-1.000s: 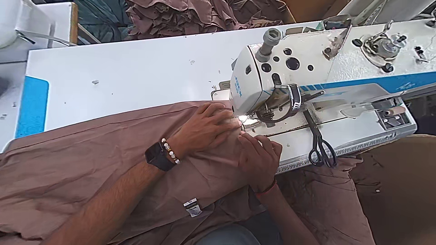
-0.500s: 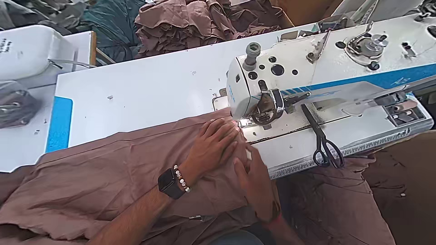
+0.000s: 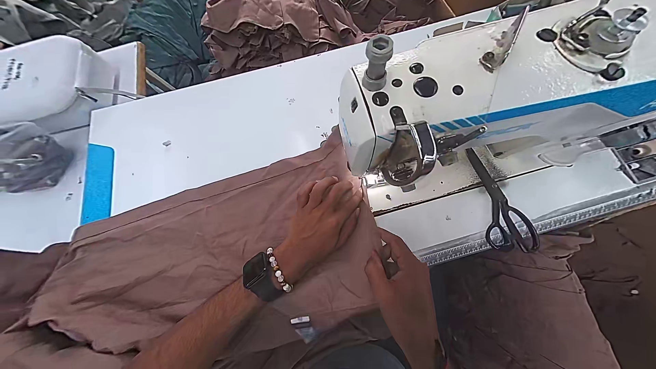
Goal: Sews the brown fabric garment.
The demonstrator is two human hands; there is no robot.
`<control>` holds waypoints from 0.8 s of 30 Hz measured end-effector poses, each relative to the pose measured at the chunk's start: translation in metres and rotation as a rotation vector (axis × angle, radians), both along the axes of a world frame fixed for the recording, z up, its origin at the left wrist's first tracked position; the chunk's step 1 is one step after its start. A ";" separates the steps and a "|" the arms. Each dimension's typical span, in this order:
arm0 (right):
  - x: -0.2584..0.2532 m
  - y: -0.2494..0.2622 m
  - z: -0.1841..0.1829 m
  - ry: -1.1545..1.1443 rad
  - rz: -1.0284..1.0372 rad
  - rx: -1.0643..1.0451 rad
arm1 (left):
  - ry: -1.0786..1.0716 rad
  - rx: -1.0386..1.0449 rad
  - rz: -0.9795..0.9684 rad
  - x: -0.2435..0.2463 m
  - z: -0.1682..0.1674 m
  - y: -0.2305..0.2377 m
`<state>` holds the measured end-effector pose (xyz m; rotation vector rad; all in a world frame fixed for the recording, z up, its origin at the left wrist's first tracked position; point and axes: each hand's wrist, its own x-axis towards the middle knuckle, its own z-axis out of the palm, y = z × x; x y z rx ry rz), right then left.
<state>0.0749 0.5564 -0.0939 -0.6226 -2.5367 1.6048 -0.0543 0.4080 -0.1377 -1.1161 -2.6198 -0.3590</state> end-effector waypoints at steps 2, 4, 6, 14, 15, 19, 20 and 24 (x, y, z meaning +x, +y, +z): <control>0.006 -0.001 0.005 0.040 0.001 -0.013 | 0.003 0.012 -0.024 -0.006 0.000 -0.002; 0.009 -0.001 0.011 0.051 0.008 0.037 | 0.012 0.029 -0.063 -0.012 0.000 -0.006; 0.009 0.002 0.018 0.047 0.021 0.128 | 0.030 0.045 -0.111 -0.021 0.001 -0.008; -0.030 0.022 0.054 0.036 0.207 0.572 | 0.123 0.072 -0.344 -0.058 0.006 -0.013; -0.041 0.024 0.054 0.025 0.226 0.604 | 0.119 0.062 -0.367 -0.059 0.007 -0.013; -0.091 0.033 0.025 -0.286 0.356 0.640 | -0.197 0.116 -0.243 -0.034 0.013 -0.010; -0.092 0.034 0.017 -0.272 0.341 0.647 | -0.304 0.165 -0.170 -0.026 0.014 -0.010; -0.042 0.051 -0.002 -0.097 0.302 0.556 | -0.377 0.145 -0.104 -0.006 0.007 -0.017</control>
